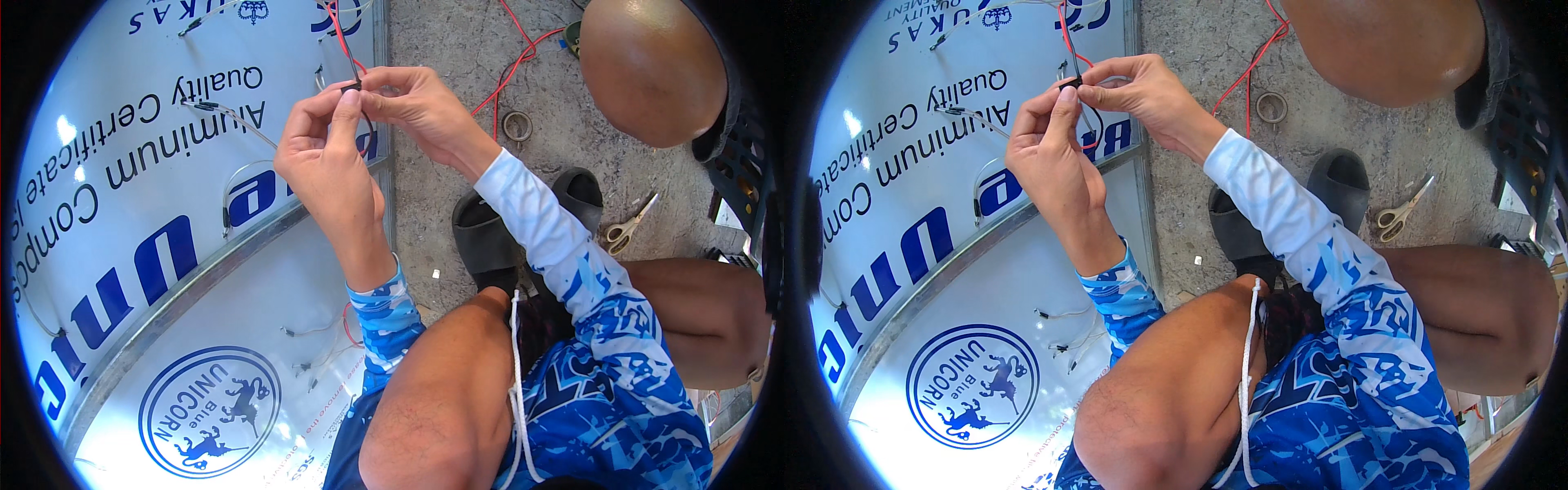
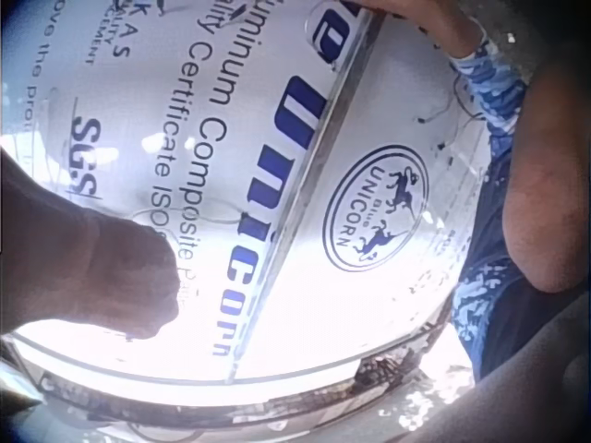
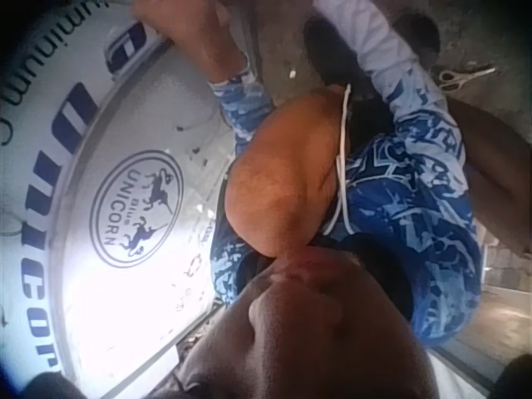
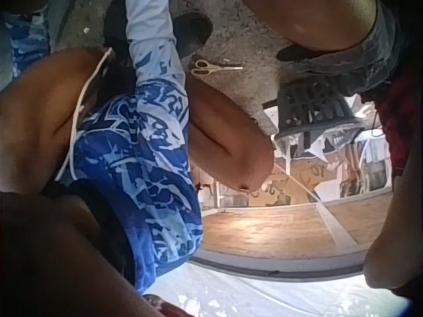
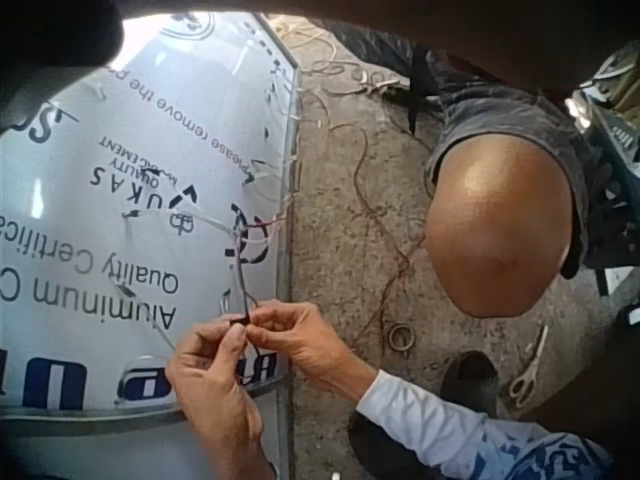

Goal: Applying electrical tape and connecting wires on a large composite aluminum sign panel.

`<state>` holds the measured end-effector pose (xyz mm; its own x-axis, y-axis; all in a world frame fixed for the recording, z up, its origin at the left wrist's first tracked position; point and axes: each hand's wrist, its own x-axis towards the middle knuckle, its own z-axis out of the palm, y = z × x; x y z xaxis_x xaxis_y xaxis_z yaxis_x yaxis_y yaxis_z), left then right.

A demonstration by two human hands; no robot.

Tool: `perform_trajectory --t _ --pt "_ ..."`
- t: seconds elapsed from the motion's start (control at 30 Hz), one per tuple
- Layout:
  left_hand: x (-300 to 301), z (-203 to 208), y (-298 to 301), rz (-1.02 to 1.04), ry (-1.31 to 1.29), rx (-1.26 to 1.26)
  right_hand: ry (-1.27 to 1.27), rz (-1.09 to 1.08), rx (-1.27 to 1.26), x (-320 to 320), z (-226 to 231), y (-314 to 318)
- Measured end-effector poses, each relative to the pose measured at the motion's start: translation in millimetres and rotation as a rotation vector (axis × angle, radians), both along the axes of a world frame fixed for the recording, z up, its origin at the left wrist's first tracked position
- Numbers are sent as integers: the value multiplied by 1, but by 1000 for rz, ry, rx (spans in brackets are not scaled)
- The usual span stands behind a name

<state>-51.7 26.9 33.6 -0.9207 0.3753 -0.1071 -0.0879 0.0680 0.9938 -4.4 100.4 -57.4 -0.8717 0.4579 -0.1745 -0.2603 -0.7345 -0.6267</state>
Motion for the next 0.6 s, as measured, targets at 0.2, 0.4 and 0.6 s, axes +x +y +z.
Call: perform_trajectory --t 0.2,0.4,0.6 --pt "0 -3 -1 -16 -85 95 -56 -89 128 23 22 13" --pt "16 -13 2 -21 526 -252 -230 75 271 27 50 29" --pt "18 -20 2 -84 797 -449 -243 1 483 23 50 27"
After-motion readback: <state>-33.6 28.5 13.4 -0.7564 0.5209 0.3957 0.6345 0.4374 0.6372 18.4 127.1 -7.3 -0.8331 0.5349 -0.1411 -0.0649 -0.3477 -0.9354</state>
